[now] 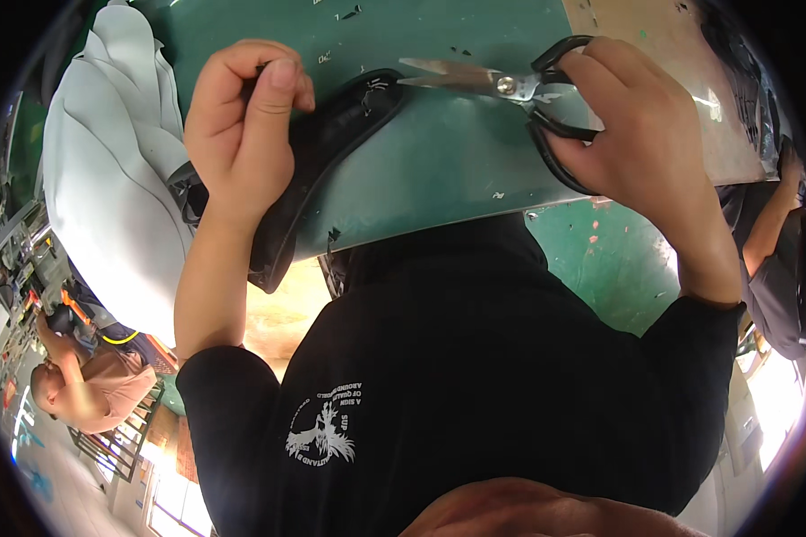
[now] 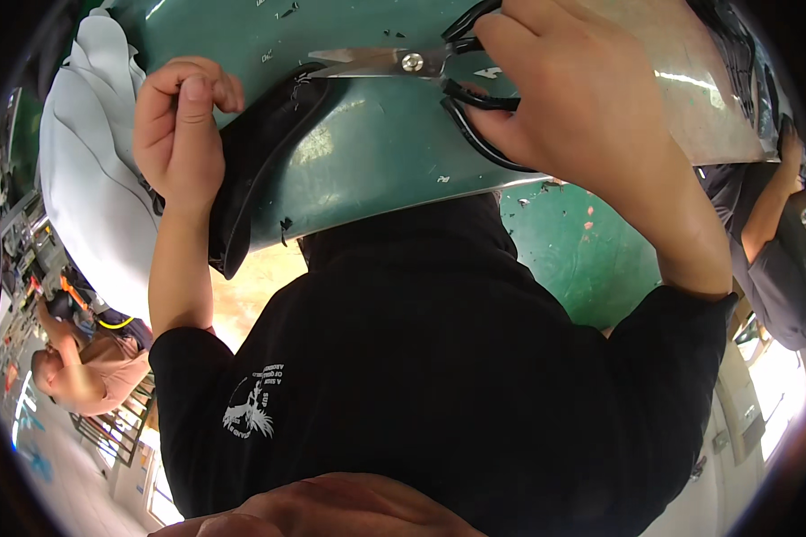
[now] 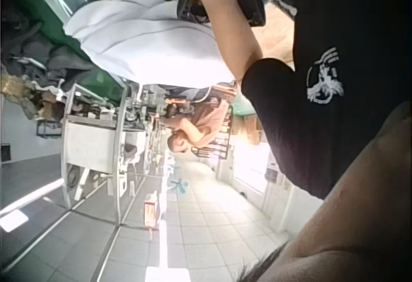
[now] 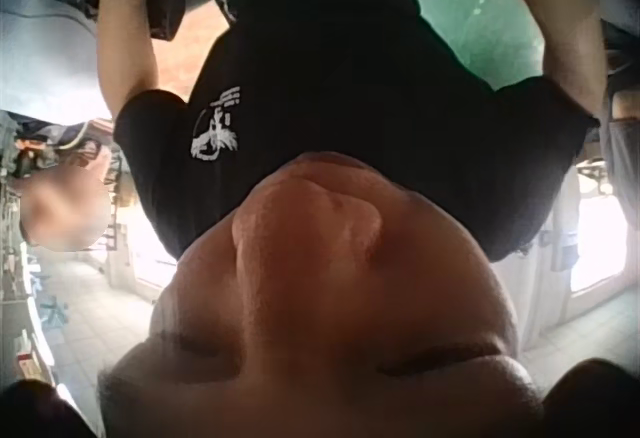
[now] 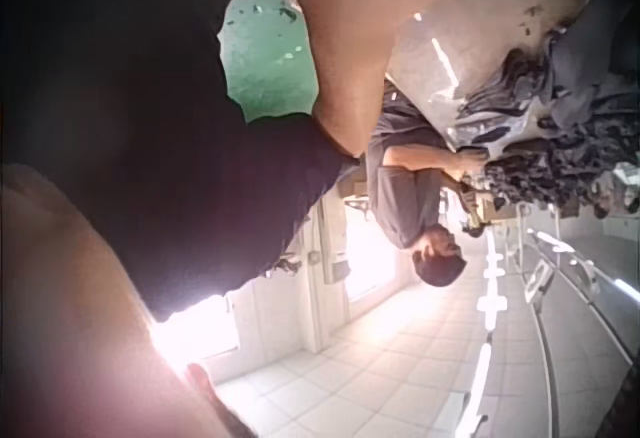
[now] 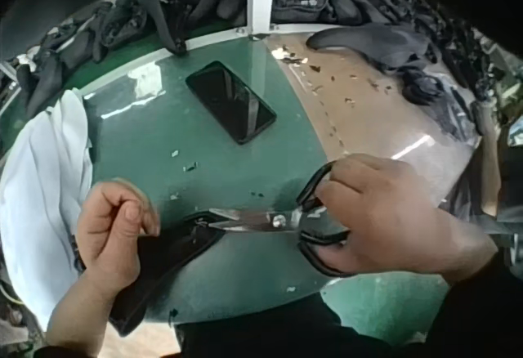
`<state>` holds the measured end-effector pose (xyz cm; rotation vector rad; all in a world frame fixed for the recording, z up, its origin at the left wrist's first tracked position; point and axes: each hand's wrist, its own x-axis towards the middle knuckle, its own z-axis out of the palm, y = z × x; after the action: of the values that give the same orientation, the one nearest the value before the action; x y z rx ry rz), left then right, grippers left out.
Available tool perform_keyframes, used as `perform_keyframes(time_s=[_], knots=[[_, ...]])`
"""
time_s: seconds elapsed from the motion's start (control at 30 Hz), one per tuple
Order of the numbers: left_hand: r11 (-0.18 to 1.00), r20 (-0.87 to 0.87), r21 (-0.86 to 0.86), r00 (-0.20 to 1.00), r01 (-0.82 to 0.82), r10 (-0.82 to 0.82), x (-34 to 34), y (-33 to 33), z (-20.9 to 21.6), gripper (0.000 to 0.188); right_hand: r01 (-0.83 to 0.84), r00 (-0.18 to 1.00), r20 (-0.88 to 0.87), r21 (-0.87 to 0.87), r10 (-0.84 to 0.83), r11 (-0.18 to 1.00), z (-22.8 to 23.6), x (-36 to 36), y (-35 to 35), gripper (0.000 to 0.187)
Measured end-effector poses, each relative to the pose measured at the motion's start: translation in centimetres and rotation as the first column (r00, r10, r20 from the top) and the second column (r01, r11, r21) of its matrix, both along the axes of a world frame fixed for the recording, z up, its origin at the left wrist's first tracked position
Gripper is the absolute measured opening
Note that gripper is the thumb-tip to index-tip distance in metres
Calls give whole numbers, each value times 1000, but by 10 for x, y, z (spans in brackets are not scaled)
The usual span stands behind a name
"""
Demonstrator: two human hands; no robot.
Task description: Trim excess material from bicycle seats using scissors at a manufacturing workbench.
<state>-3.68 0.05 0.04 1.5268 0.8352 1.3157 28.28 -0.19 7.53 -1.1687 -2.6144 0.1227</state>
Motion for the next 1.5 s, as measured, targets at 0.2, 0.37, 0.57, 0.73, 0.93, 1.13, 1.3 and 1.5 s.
perform_keyframes(time_s=[0.2,0.37,0.57,0.73,0.93,1.13,1.3,1.5], knots=[[994,148,-84,987,68,-55,-11,5,4,6,14,993,115,-2,-14,1000,-1,-19,-7,36],[997,-117,-43,991,-67,62,-3,-1,19,85,27,973,231,-20,-21,999,4,-32,-11,34],[991,-429,-136,902,-12,-48,-8,6,35,35,77,936,347,-56,-53,995,15,-44,-17,35],[981,-457,-187,889,-59,-34,-5,4,41,26,88,887,460,-58,-51,994,15,-54,-21,35],[982,-410,-144,910,-121,52,-10,4,27,26,25,852,524,-49,4,998,7,-61,-12,37],[981,-375,-143,924,-132,70,-11,3,32,25,7,842,537,-97,47,995,2,-58,-5,38],[988,-387,-72,917,-136,98,-11,4,13,25,-17,865,499,-79,54,997,-1,-54,-1,39],[978,-334,-143,938,-150,95,-10,3,29,25,-79,910,402,-71,101,994,-6,-46,3,43]])
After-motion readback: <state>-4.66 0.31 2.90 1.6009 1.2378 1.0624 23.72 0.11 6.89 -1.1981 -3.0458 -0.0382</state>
